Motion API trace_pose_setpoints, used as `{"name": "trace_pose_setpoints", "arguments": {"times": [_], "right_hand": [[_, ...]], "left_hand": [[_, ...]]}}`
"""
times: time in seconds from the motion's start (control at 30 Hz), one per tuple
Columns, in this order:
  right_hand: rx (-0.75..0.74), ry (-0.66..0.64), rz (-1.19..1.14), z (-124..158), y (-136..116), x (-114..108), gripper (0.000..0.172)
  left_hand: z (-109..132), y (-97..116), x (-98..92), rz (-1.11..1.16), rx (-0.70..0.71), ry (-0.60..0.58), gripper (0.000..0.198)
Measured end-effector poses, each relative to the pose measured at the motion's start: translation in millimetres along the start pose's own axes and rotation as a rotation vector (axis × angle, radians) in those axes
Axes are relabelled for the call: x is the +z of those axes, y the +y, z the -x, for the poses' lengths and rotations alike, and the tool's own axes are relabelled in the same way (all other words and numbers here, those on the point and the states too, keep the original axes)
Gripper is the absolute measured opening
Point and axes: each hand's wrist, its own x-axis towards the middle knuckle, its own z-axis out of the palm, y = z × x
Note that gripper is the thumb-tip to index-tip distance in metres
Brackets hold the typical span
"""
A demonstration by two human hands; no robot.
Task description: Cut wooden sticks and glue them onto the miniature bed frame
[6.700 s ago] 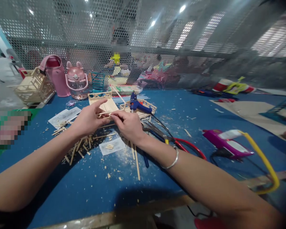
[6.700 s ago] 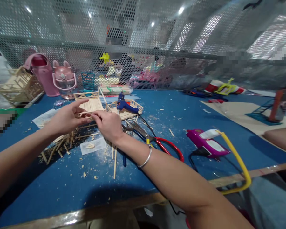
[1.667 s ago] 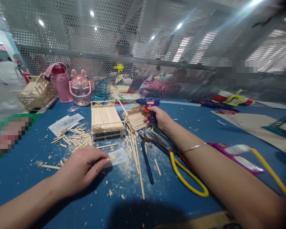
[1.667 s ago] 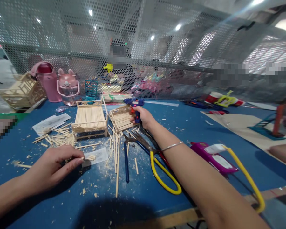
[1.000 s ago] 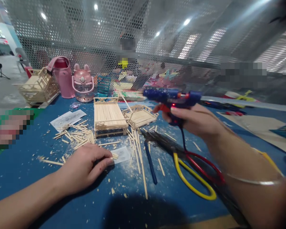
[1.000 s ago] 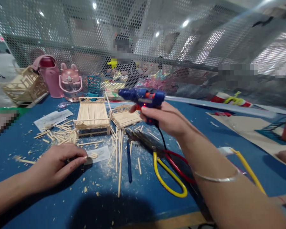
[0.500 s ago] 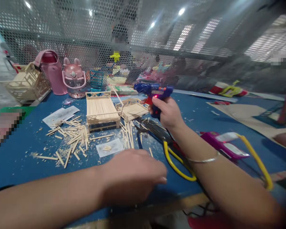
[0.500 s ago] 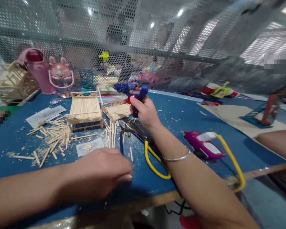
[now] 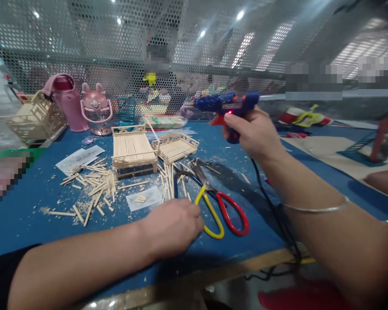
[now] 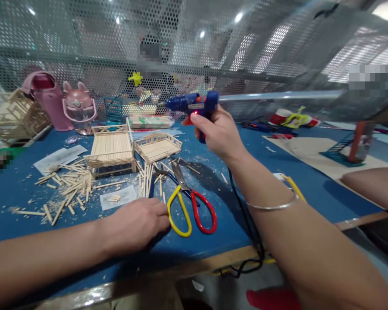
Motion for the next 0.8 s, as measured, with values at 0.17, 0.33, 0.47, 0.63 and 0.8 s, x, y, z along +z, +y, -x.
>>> {"name": "trace_pose_setpoints", "arguments": {"times": [0.17,0.33,0.47,0.63,0.8], "right_hand": [[0.008,-0.113,-0.115,10.5,-30.0,25.3,0.022],[0.019,-0.222,-0.085,18.8,-38.3,42.0,0.029],[-0.025,-0.329,0.037,30.0,-45.6,37.5,0.031],[-0.145,-0.427,0.256,34.8,-43.3,35.5,0.026],[-0.209,-0.423,0.344,38.5,-33.0,48.8,0.025]], "left_hand": [[-8.8,-3.5,5.8,0.031,0.205,0.134,0.014],[-13.4,-4.7,7.7,-0.018,0.185,0.061,0.011],[-0.6,-3.1,6.7,-0.018,0.149,0.084,0.008],[27.5,-6.1,-2.5,0.107,0.053,0.150,0.015],[70.8,-20.8,-14.2,0.303,-0.255,0.321,0.020]]}}
